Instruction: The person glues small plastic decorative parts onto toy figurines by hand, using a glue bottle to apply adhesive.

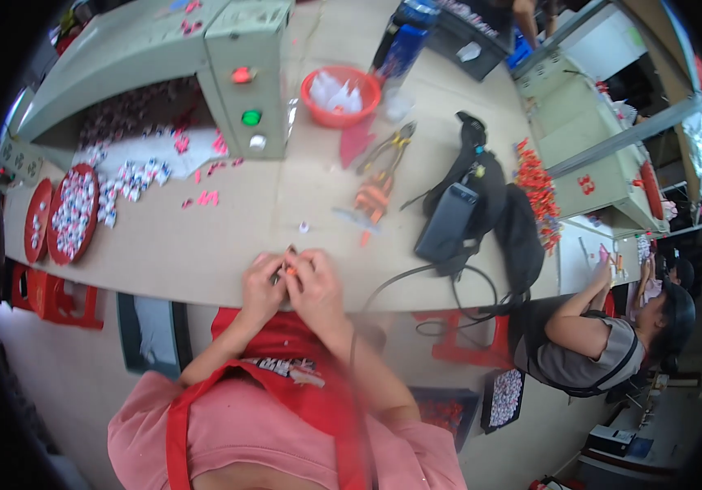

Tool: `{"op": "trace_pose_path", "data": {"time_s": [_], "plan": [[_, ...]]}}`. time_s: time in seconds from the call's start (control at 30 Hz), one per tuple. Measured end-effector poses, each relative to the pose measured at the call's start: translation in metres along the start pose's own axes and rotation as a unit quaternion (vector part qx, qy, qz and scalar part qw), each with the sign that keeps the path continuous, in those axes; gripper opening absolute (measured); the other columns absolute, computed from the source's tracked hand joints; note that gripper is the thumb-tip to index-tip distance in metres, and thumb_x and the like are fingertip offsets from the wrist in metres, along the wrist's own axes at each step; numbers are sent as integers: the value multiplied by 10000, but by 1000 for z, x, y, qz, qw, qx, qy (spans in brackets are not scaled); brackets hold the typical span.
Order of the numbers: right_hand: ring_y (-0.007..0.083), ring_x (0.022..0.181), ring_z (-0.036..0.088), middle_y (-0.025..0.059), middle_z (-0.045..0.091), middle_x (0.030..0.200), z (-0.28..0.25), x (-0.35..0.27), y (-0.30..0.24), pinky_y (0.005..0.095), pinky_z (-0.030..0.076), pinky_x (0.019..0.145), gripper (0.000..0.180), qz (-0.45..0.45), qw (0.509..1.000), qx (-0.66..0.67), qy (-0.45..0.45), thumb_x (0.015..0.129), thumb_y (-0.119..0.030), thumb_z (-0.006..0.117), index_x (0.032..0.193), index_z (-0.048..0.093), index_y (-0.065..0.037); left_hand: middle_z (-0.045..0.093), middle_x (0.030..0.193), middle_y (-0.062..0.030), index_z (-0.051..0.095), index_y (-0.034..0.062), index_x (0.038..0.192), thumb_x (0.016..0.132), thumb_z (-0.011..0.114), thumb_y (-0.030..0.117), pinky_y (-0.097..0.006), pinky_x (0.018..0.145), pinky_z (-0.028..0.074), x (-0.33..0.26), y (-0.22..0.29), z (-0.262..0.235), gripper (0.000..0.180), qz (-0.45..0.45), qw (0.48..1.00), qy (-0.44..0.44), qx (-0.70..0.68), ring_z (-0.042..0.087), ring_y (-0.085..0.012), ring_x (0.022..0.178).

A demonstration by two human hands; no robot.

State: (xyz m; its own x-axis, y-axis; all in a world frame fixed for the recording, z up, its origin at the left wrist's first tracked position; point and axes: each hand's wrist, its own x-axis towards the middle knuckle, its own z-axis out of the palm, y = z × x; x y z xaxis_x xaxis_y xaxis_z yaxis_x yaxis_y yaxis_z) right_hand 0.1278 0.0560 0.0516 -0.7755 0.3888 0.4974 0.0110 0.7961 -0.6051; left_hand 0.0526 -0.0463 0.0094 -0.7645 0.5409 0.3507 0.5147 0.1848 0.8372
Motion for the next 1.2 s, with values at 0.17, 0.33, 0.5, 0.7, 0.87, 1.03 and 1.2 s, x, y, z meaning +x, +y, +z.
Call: {"op": "trace_pose_path", "data": {"time_s": [0.17,0.33,0.5,0.7,0.87,1.03,1.2], "plan": [[270,784,586,98,541,864,7,7,-8,368,503,650,132,-2,1000,3,6,751,-49,656,869,600,-29,665,852,-139,657,-5,904,708,667,-12,-358,676,496,-3,3,1,197,5,1000,27,-4,606,-300,778],[288,745,594,115,538,837,6,14,-18,383,508,606,84,17,999,-36,-21,749,-28,622,811,568,-13,632,767,-130,656,0,870,767,651,5,-361,621,470,0,11,0,103,21,999,40,1,584,-286,713],[325,685,607,140,559,808,12,23,-15,402,508,597,79,58,997,-45,-24,741,-39,629,791,576,-7,599,693,-140,657,-4,846,813,632,7,-369,570,451,5,15,1,43,4,999,42,26,560,-290,638],[337,667,628,168,612,799,10,31,-6,404,504,599,82,97,994,-27,-37,770,-76,641,789,621,1,616,744,-154,656,3,862,700,676,1,-407,619,470,4,-4,7,164,26,998,55,10,585,-330,717],[212,682,660,153,669,807,-7,45,4,328,507,621,164,333,921,143,-144,804,-131,669,867,651,19,653,793,-115,675,20,906,679,732,33,-380,646,481,7,6,4,235,8,999,31,4,598,-289,755],[140,747,650,115,682,823,-17,19,20,266,515,674,189,337,896,269,-111,844,-104,653,929,648,64,659,792,-83,681,40,910,657,763,88,-379,662,487,2,5,3,271,7,999,40,-10,598,-265,760],[150,811,645,91,659,925,-37,1,27,264,519,700,162,341,896,279,-62,819,-41,659,956,665,43,686,821,-74,696,42,934,692,780,90,-325,662,488,0,5,0,261,-17,999,28,-12,601,-218,793]]}}
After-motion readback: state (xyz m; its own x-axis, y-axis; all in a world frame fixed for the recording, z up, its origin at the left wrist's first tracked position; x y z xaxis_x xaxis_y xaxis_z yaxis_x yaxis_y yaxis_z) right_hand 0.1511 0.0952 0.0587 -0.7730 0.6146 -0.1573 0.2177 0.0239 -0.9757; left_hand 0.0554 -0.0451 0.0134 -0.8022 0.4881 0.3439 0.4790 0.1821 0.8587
